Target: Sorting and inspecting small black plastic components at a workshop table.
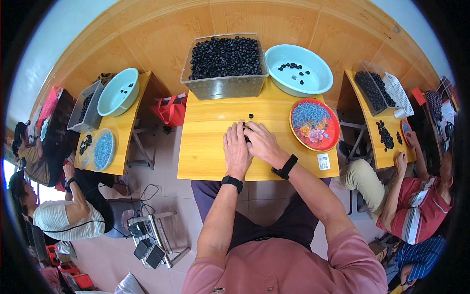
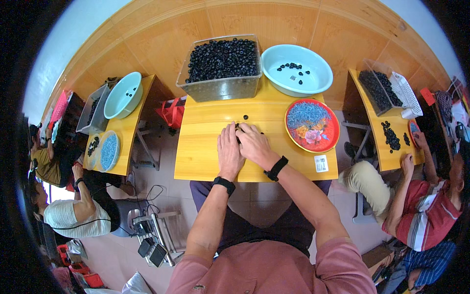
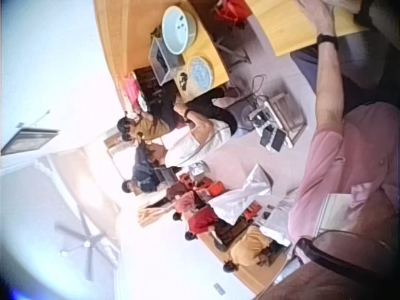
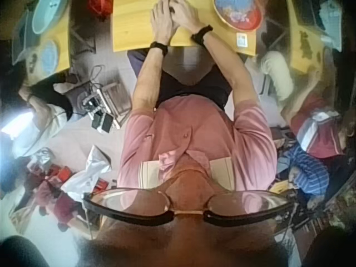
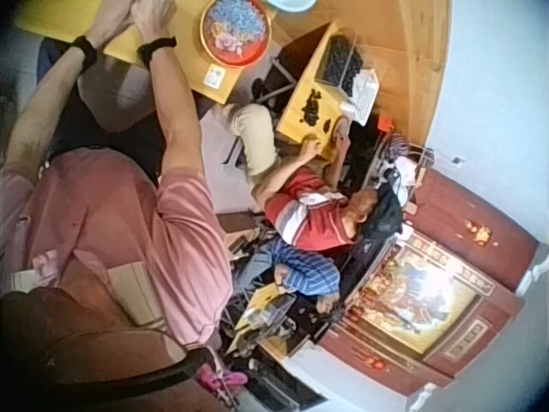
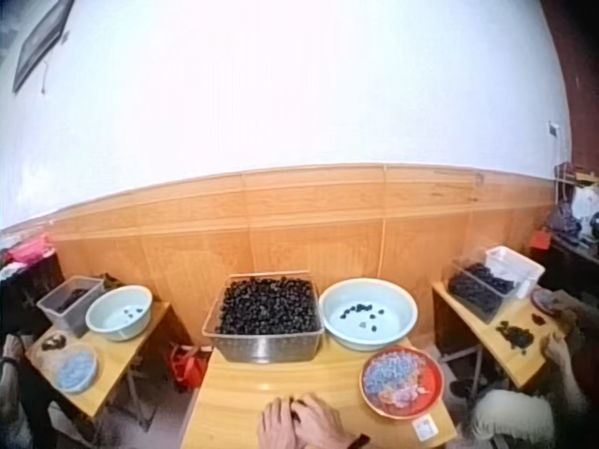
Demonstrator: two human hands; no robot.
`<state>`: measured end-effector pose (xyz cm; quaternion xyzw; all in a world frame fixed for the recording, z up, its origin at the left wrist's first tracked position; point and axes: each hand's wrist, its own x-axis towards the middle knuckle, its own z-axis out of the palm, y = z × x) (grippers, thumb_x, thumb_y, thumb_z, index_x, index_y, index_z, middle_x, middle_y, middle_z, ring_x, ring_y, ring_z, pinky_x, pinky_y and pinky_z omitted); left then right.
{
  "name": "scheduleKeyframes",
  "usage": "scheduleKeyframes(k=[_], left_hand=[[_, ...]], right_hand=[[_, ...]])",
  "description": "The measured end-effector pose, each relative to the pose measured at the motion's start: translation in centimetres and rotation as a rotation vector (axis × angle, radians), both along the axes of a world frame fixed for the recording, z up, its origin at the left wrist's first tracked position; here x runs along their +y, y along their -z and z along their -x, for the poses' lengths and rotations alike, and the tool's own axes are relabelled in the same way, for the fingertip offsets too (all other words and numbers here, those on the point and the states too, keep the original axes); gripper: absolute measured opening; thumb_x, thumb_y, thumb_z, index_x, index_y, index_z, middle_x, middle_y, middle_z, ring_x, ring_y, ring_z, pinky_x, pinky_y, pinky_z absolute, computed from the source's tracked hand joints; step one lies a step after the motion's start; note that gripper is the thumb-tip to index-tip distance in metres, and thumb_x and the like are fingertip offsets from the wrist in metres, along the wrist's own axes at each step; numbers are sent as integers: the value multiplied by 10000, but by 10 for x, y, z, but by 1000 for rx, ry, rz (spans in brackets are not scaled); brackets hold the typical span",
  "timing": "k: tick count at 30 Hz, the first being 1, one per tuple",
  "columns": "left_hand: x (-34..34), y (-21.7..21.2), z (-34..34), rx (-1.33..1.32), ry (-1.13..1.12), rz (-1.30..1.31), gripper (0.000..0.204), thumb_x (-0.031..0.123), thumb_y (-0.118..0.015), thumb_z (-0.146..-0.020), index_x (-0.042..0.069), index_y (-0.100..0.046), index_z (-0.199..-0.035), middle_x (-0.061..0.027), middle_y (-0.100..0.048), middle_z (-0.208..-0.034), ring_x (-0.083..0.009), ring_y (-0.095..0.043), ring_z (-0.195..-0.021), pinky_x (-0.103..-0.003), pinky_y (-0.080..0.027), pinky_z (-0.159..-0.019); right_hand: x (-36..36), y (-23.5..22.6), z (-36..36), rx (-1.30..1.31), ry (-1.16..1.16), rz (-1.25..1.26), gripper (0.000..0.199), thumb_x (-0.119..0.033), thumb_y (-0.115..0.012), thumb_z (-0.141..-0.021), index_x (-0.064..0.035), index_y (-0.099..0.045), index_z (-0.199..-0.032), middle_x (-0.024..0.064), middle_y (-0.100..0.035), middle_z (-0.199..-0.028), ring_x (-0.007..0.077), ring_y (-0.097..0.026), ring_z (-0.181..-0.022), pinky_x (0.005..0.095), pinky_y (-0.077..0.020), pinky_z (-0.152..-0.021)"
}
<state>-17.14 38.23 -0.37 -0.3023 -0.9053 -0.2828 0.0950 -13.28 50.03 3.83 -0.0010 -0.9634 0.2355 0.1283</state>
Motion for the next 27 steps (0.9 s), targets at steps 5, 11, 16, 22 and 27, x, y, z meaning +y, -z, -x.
scheduleKeyframes(k=[5,11,16,22,27], left_hand=[[2,0,0,-2,-5,0,766,96,-638,-883,-4,-262,-1542,-244,-424,-1503,-413,-362,-1429,-504,-266,-1204],[1,1,0,-15,-23,-65,748,104,-631,-891,-21,-272,-1535,-255,-435,-1488,-418,-377,-1415,-500,-276,-1196],[-2,6,5,14,-20,-67,760,156,-661,-889,-20,-291,-1529,-253,-438,-1487,-413,-383,-1409,-503,-282,-1189],[1,-15,-3,11,10,5,1178,572,-858,-645,8,-314,-1524,-233,-432,-1501,-388,-376,-1417,-518,-277,-1179],[0,-15,-6,-20,15,34,1157,607,-833,-673,33,-317,-1534,-225,-419,-1521,-381,-360,-1437,-547,-262,-1180]], right_hand=[[0,14,0,165,-75,64,207,-4,-555,-848,22,-615,-1044,180,-579,-1250,392,-567,-1117,495,-496,-938],[-4,19,-1,188,-75,215,296,3,-565,-836,15,-605,-1130,211,-544,-1373,404,-544,-1204,482,-439,-1017],[2,22,-2,225,-77,167,321,-41,-611,-843,-16,-607,-1163,198,-541,-1400,396,-550,-1218,484,-409,-1033],[48,26,51,377,342,-7,512,-212,-678,-876,-1,-541,-1322,186,-462,-1513,392,-424,-1379,550,-351,-1082],[85,14,94,-188,491,48,727,-394,-592,-966,-7,-349,-1531,166,-268,-1649,376,-231,-1518,589,-205,-1208]])
